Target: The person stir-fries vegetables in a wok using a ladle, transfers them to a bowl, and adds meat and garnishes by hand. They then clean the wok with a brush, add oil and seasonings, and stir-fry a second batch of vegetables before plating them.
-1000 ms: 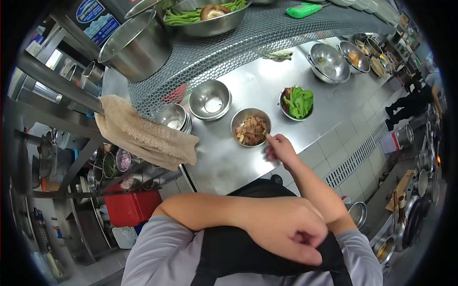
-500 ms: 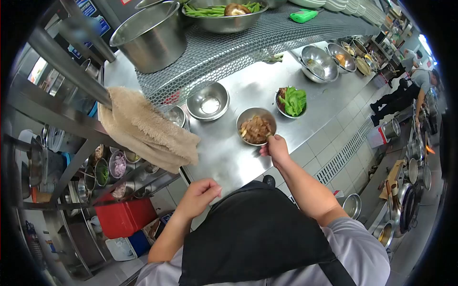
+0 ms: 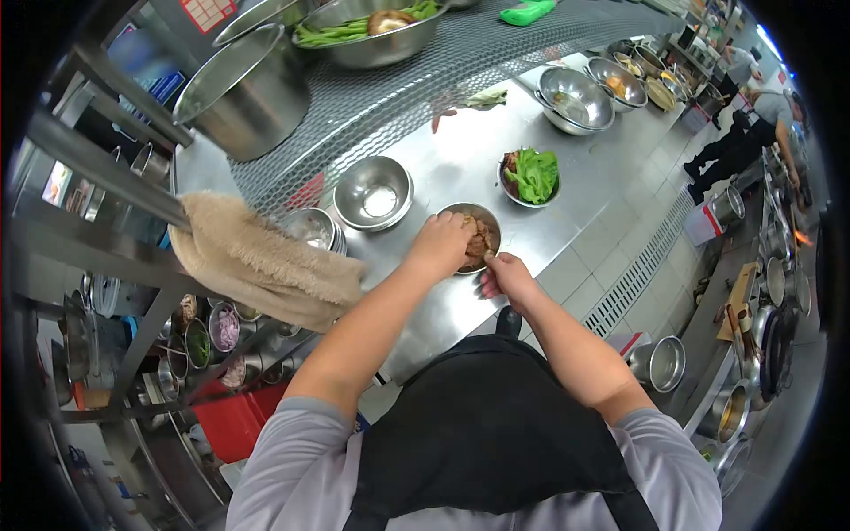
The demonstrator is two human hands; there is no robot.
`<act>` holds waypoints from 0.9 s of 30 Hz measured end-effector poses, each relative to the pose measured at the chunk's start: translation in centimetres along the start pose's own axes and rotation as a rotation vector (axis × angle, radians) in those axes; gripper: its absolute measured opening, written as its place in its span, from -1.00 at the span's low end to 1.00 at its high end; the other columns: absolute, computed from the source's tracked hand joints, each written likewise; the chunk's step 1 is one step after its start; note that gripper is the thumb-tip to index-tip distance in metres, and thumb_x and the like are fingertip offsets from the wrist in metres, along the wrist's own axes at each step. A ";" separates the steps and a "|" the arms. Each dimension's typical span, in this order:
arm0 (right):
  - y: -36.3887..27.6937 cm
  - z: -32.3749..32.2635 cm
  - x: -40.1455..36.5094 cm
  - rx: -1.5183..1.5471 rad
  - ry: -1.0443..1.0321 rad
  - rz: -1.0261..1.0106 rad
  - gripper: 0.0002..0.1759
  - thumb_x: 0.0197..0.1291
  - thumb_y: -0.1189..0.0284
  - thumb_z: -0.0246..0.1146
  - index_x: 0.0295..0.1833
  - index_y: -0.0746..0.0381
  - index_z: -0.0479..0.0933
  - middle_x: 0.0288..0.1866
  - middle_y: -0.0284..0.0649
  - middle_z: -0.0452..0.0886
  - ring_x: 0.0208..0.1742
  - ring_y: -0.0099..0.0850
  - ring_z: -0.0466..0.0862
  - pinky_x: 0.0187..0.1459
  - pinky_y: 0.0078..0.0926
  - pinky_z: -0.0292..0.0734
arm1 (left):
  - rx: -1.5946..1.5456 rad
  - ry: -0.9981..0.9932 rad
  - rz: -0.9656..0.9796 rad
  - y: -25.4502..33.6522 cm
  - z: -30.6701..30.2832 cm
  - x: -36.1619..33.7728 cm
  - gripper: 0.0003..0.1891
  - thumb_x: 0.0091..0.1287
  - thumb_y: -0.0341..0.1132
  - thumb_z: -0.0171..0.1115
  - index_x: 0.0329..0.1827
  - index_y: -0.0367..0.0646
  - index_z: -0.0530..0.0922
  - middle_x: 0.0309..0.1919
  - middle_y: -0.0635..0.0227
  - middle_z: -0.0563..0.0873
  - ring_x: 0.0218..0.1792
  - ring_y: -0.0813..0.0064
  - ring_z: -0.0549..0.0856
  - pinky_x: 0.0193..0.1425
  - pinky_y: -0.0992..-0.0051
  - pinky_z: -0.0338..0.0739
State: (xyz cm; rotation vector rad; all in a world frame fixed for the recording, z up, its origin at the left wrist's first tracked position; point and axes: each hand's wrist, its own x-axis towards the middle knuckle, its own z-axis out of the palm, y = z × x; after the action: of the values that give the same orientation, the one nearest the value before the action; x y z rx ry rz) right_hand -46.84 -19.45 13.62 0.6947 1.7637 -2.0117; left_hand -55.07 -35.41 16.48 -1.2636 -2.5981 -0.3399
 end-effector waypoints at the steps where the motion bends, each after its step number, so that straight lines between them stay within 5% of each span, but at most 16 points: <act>1: 0.1 -0.3 -0.1 0.010 0.000 0.002 -0.73 0.37 0.30 0.03 -0.24 0.32 0.38 -0.50 -0.21 0.55 -0.62 -0.44 0.57 -0.56 -0.49 0.56 | 0.002 -0.008 0.006 -0.3 0.8 0.6 -0.72 0.14 -0.26 0.29 -0.10 -0.13 0.60 -0.30 0.24 0.66 -0.13 0.24 0.62 -0.02 0.28 0.49; 6: 0.1 -2.1 -0.3 -0.027 -0.116 0.014 -0.67 0.37 0.24 0.06 -0.31 0.30 0.39 -0.51 -0.23 0.54 -0.61 -0.46 0.57 -0.57 -0.52 0.54 | 0.030 -0.368 -0.050 -1.8 2.5 3.2 -0.73 0.07 -0.32 0.29 -0.16 -0.16 0.58 -0.31 0.20 0.67 -0.17 0.18 0.64 -0.02 0.26 0.51; 10: -0.4 -4.0 0.2 -0.013 -0.176 -0.009 -0.68 0.37 0.24 0.06 -0.30 0.29 0.40 -0.48 -0.24 0.54 -0.58 -0.49 0.56 -0.53 -0.53 0.53 | -0.002 -0.439 -0.146 -3.5 1.7 3.8 -0.83 0.06 -0.35 0.26 -0.28 -0.17 0.60 -0.38 0.15 0.67 -0.26 0.12 0.65 -0.12 0.26 0.53; 16: -1.4 -7.5 1.2 -0.066 -0.267 -0.011 -0.68 0.37 0.23 0.07 -0.30 0.28 0.40 -0.47 -0.27 0.54 -0.57 -0.50 0.55 -0.51 -0.55 0.52 | -0.441 -0.303 -0.516 -2.9 -3.4 4.9 -0.85 0.07 -0.36 0.27 -0.29 -0.18 0.61 -0.46 0.17 0.66 -0.40 0.23 0.64 -0.24 0.36 0.52; 22: -1.2 -11.4 1.6 -0.035 -0.314 0.017 -0.71 0.38 0.23 0.06 -0.28 0.24 0.42 -0.45 -0.30 0.56 -0.56 -0.54 0.53 -0.48 -0.60 0.49 | -0.613 -0.237 -0.598 0.7 -8.2 10.8 -0.80 0.13 -0.35 0.32 -0.24 -0.27 0.60 -0.46 0.37 0.65 -0.40 0.56 0.61 -0.25 0.54 0.50; 27: -1.7 -13.5 1.6 0.006 -0.280 0.058 -0.72 0.36 0.26 0.10 -0.28 0.25 0.42 -0.47 -0.31 0.54 -0.56 -0.54 0.54 -0.50 -0.59 0.49 | -0.800 -0.191 -0.549 1.7 -3.9 18.0 -0.75 0.14 -0.34 0.33 -0.20 -0.32 0.59 -0.42 0.38 0.67 -0.35 0.61 0.61 -0.20 0.57 0.51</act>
State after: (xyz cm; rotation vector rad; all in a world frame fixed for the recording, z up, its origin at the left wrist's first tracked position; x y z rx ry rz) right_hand -47.49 -5.82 12.79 0.4343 1.5583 -1.9671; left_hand -64.14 -22.27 25.88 -0.7146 -3.0545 -1.5395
